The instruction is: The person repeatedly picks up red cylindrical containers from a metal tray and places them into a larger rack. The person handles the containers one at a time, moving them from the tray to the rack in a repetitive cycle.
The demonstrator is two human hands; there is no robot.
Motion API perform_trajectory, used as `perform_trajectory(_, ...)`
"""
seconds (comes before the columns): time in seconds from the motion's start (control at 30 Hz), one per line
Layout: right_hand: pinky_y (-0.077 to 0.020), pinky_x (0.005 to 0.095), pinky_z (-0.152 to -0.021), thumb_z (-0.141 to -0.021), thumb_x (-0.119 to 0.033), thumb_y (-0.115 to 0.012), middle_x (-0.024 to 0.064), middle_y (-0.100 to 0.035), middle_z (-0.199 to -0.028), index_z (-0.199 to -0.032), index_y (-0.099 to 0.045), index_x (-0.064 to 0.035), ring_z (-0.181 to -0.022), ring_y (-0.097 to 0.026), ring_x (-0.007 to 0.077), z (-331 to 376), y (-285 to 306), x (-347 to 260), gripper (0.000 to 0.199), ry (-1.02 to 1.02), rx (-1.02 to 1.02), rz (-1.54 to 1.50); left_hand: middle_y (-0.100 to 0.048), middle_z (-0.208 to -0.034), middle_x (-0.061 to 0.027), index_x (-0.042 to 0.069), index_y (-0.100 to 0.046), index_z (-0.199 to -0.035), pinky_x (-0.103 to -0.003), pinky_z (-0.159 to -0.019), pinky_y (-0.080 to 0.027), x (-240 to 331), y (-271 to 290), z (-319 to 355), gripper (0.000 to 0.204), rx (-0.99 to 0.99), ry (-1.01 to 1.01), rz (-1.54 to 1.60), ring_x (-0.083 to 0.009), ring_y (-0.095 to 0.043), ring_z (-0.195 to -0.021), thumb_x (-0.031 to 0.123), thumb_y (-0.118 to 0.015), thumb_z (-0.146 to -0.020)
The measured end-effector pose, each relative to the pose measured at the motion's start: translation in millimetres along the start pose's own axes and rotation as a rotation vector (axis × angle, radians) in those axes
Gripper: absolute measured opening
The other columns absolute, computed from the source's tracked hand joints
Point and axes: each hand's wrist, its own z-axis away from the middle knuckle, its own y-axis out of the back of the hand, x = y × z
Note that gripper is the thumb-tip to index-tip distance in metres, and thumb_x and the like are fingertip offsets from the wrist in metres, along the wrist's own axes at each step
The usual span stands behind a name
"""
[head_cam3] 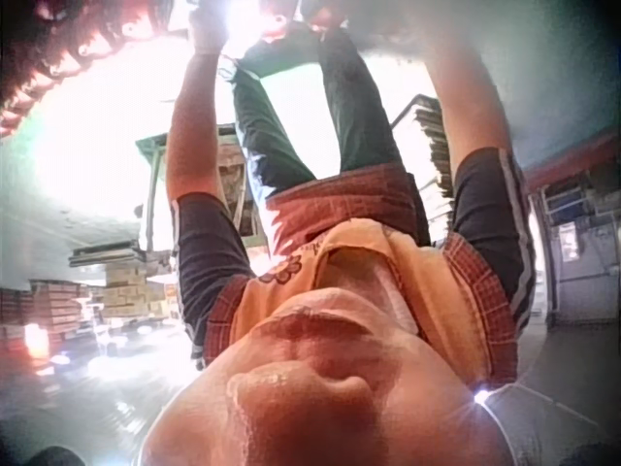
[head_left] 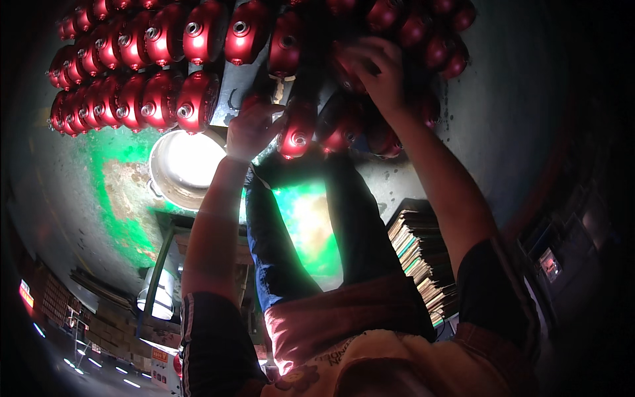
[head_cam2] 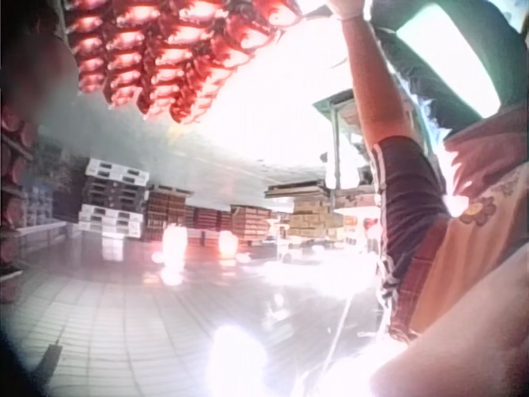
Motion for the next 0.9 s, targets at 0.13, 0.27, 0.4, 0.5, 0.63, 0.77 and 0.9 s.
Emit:
perform_trajectory(0.13,-0.0485,0.0337,-0.090,-0.078,-0.004,-0.076,0.0077,-0.063,-0.111,-0.102,-0.072,-0.0093,-0.105,-0.060,0.0250,46,18,-35,0.025,-0.167,-0.005,-0.046,-0.060,-0.072,-0.0005,0.019,-0.072,-0.112,-0.033,-0.068,-0.051,11,6,-4,0.041,-0.216,0.005,0.051,-0.0178,-0.061,-0.072,0.020,-0.083,-0.073)
perform_trajectory(0.27,-0.0556,0.0311,-0.075,-0.076,-0.004,-0.077,0.0074,-0.064,-0.101,-0.094,-0.071,-0.0079,-0.093,-0.065,0.0209,94,2,-63,0.018,-0.147,-0.131,-0.271,-0.062,-0.084,-0.0007,0.023,-0.066,-0.125,-0.028,-0.059,-0.049,19,14,-7,0.057,-0.528,-0.053,-0.142,-0.0124,-0.057,-0.063,0.023,-0.085,-0.071)
perform_trajectory(0.4,-0.0536,0.0288,-0.069,-0.081,-0.006,-0.076,0.0058,-0.063,-0.094,-0.096,-0.071,-0.0083,-0.081,-0.064,0.0167,110,-19,-61,0.016,-0.215,-0.161,-0.373,-0.068,-0.090,-0.0029,0.026,-0.068,-0.122,-0.032,-0.069,-0.053,13,8,-10,0.050,-0.594,-0.225,-0.259,-0.0200,-0.065,-0.074,0.023,-0.081,-0.074)
perform_trajectory(0.5,-0.0505,0.0267,-0.063,-0.083,-0.008,-0.076,0.0029,-0.062,-0.086,-0.099,-0.071,-0.0103,-0.069,-0.061,0.0137,109,-29,-54,0.017,-0.344,-0.172,-0.370,-0.072,-0.096,-0.0013,0.028,-0.070,-0.117,-0.034,-0.079,-0.054,4,2,-8,0.038,-0.602,-0.288,-0.331,-0.0207,-0.067,-0.086,0.023,-0.075,-0.080)
perform_trajectory(0.63,-0.0520,0.0273,-0.065,-0.078,-0.001,-0.078,0.0051,-0.065,-0.089,-0.108,-0.070,-0.0087,-0.076,-0.063,0.0139,109,-36,-52,0.033,-0.307,-0.097,-0.253,-0.072,-0.095,-0.0017,0.027,-0.071,-0.116,-0.036,-0.081,-0.053,-5,-1,-4,0.038,-0.561,-0.370,-0.355,-0.0218,-0.067,-0.086,0.023,-0.077,-0.078)
perform_trajectory(0.77,-0.0498,0.0253,-0.063,-0.080,-0.005,-0.078,-0.0003,-0.061,-0.079,-0.126,-0.063,-0.0134,-0.070,-0.058,0.0088,104,-30,-51,0.049,-0.504,0.081,-0.269,-0.070,-0.100,-0.0056,0.024,-0.072,-0.112,-0.038,-0.087,-0.052,-12,-1,9,0.040,-0.395,-0.349,-0.269,-0.0244,-0.067,-0.089,0.017,-0.080,-0.074)
perform_trajectory(0.9,-0.0404,0.0225,-0.050,-0.087,-0.006,-0.071,-0.0033,-0.056,-0.078,-0.144,-0.046,-0.0183,-0.056,-0.047,0.0051,81,-4,-51,0.064,-0.791,0.127,-0.576,-0.057,-0.128,-0.0080,0.014,-0.052,-0.136,-0.042,-0.105,-0.044,-7,12,43,0.053,-0.479,0.240,0.356,-0.0301,-0.060,-0.117,0.028,-0.069,-0.089)
